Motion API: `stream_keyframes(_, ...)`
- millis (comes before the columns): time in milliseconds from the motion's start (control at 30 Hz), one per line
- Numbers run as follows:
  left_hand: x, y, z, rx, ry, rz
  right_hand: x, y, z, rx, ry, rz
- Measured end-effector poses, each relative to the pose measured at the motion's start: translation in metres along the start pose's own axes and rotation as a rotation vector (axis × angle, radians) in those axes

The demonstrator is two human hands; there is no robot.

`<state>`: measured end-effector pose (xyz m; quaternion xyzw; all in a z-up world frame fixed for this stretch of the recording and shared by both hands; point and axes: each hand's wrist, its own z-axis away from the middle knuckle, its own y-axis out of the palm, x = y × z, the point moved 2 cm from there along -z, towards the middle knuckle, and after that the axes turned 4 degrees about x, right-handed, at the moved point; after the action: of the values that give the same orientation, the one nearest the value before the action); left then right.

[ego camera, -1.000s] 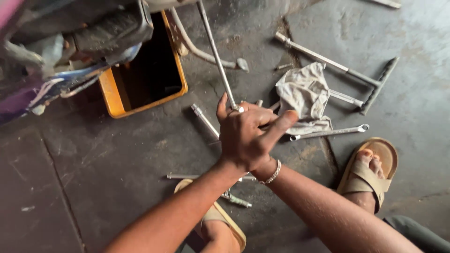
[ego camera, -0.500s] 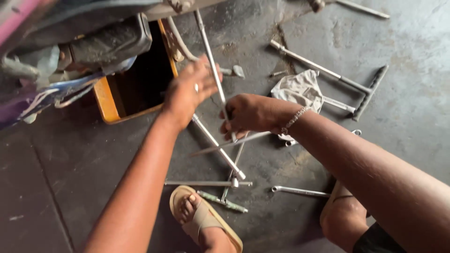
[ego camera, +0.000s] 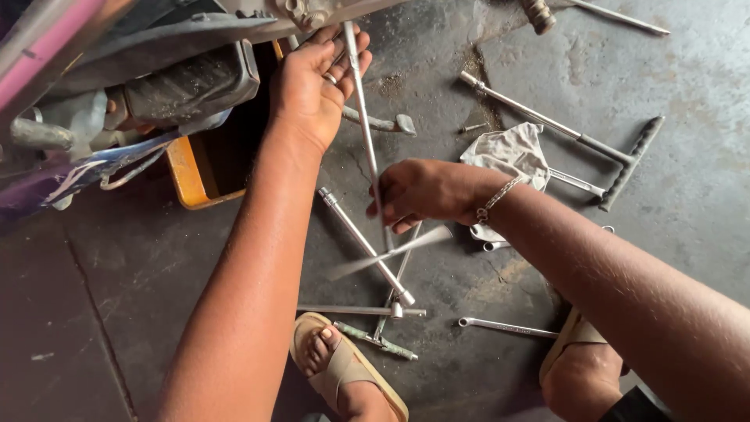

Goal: The person is repairing the lower engine area of a motorcycle using various wrenches and tools.

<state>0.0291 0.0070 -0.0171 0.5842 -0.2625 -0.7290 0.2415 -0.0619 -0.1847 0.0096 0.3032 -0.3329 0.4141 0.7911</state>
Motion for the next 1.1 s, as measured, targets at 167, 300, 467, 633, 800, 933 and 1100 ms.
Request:
stream_keyframes(167, -0.009, 0.022, 0.012, -0.047, -0.025, -0.053, 0.001, 0.001, -0.004, -0.080, -0.023, -0.154)
stream_keyframes(300, -0.009, 0.040, 0.026, -0.098, -0.092, -0.532, -0.001, 0.000, -0.001, -0.094, 0.044, -0.057)
stream_keyframes(467, -0.008, 0.021, 0.019, -0.098, -0.053, -0.588, 0.012, -0.009, -0.002, -0.136, 0.061, 0.128)
stream_keyframes(633, -0.016, 0.014, 0.016, -0.163, 0.014, -0.551, 0.032, -0.017, 0.005, -0.110, 0.077, 0.179)
stream_keyframes(800, -0.018, 0.010, 0.013, -0.129, 0.119, -0.585, 0.041, -0.019, 0.007, -0.117, 0.102, 0.165)
stream_keyframes(933, -0.018, 0.011, 0.005, -0.176, 0.097, -0.625, 0.030, -0.027, 0.002, -0.061, 0.028, 0.082)
stream_keyframes(1100, -0.011, 0.006, 0.002, -0.286, 0.170, -0.640, 0.027, -0.037, 0.005, 0.020, -0.101, -0.005)
